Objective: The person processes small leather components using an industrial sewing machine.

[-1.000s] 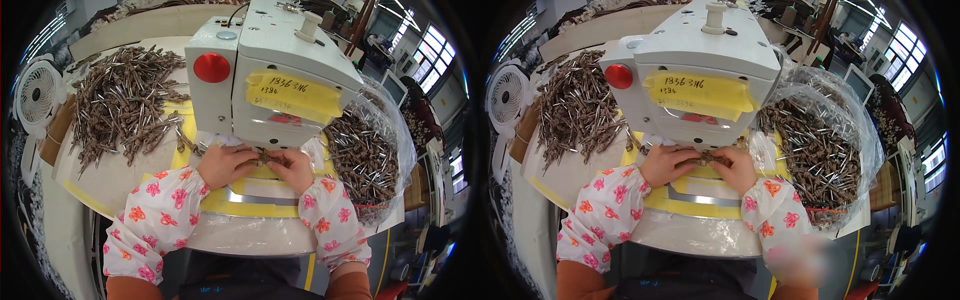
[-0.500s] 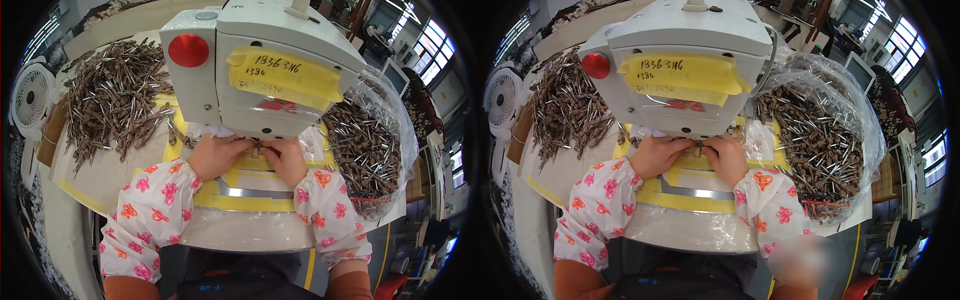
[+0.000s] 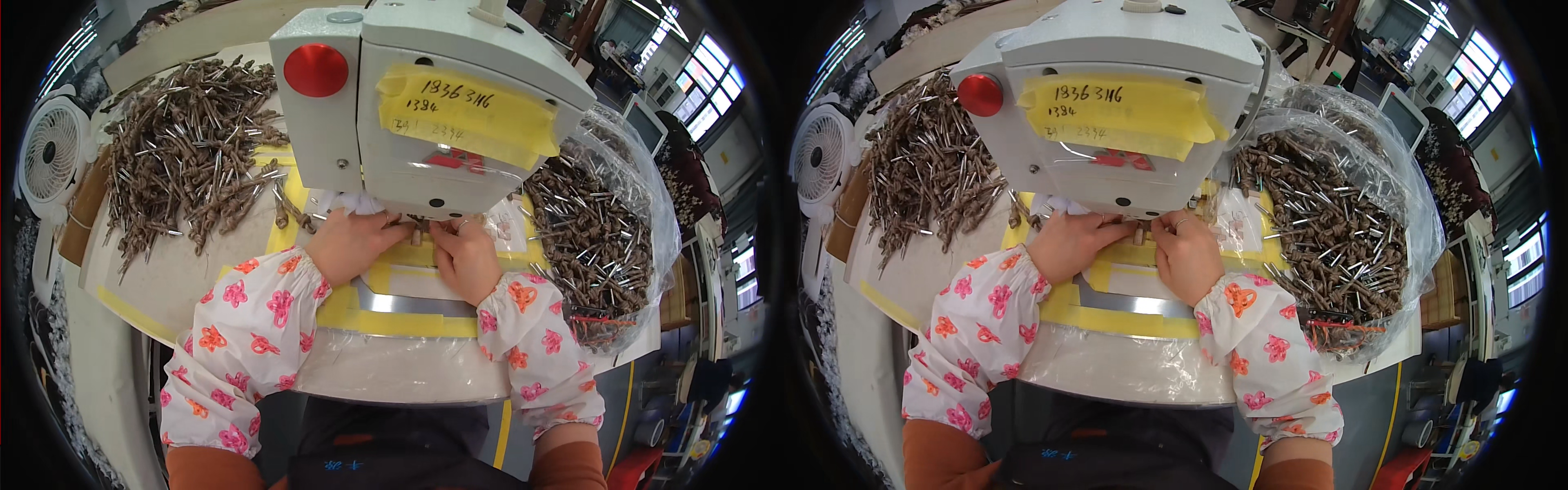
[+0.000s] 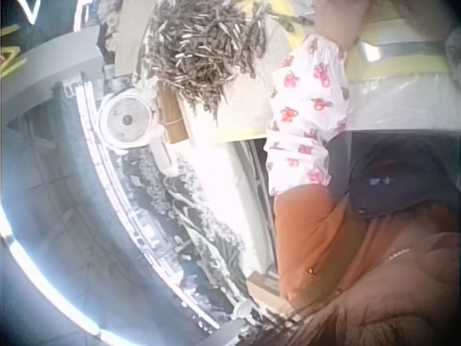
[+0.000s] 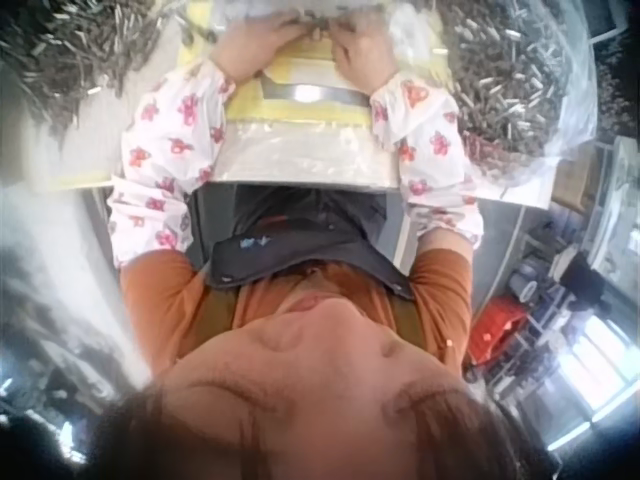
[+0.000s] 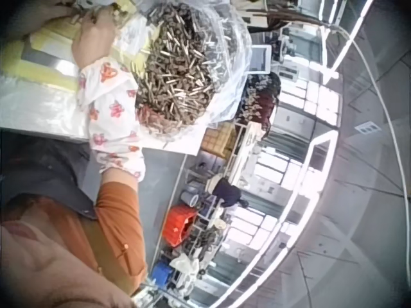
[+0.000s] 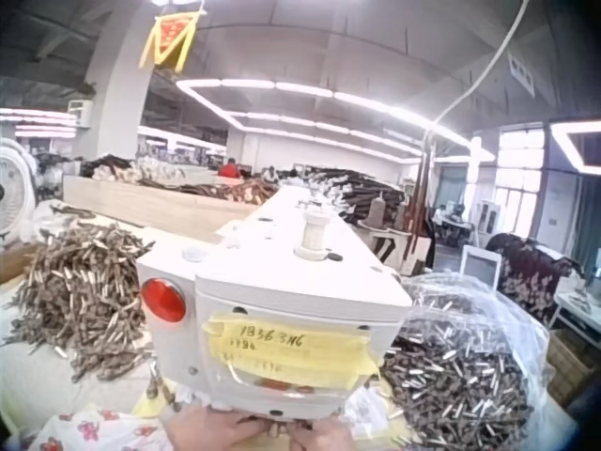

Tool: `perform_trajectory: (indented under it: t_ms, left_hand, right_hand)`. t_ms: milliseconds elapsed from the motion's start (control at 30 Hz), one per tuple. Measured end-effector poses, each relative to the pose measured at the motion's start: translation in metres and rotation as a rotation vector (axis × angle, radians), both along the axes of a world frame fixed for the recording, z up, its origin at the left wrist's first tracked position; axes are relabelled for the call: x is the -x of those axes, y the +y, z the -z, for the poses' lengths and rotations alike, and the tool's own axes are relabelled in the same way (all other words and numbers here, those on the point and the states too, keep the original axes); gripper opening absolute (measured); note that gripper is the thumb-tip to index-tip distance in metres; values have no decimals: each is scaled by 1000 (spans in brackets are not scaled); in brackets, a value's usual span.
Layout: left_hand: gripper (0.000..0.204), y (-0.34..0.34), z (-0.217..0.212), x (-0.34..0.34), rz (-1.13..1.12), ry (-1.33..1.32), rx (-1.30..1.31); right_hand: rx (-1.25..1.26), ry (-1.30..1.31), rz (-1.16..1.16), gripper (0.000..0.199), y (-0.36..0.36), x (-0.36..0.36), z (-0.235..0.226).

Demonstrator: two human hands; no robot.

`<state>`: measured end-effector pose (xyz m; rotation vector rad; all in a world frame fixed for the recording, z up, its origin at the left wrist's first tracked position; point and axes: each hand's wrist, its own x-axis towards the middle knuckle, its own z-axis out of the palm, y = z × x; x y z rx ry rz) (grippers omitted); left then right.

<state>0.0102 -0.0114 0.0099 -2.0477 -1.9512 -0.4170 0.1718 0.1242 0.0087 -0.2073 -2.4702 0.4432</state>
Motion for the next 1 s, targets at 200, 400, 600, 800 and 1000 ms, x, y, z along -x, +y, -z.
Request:
perform_trajectory:
  t_ms: [200, 400, 600, 800, 1000]
  left_hand:
    - [38, -1, -1, -2, -35, -31, 17]
    - [36, 2, 4, 0, -12, -104, -7]
    - [30, 4, 12, 4, -1, -57, -107]
    - [38, 1, 4, 4, -38, -113, 64]
    - [41, 0, 6, 1, -27, -51, -16]
  right_hand:
    - [-24, -18, 4, 26, 0, -2, 2]
    - [-31, -39, 9, 27, -1, -3, 1]
    - [-63, -23, 33, 24, -3, -1, 3]
    - [-104, -20, 24, 23, -2, 2, 3]
    - [-126, -25, 32, 23, -2, 3, 3]
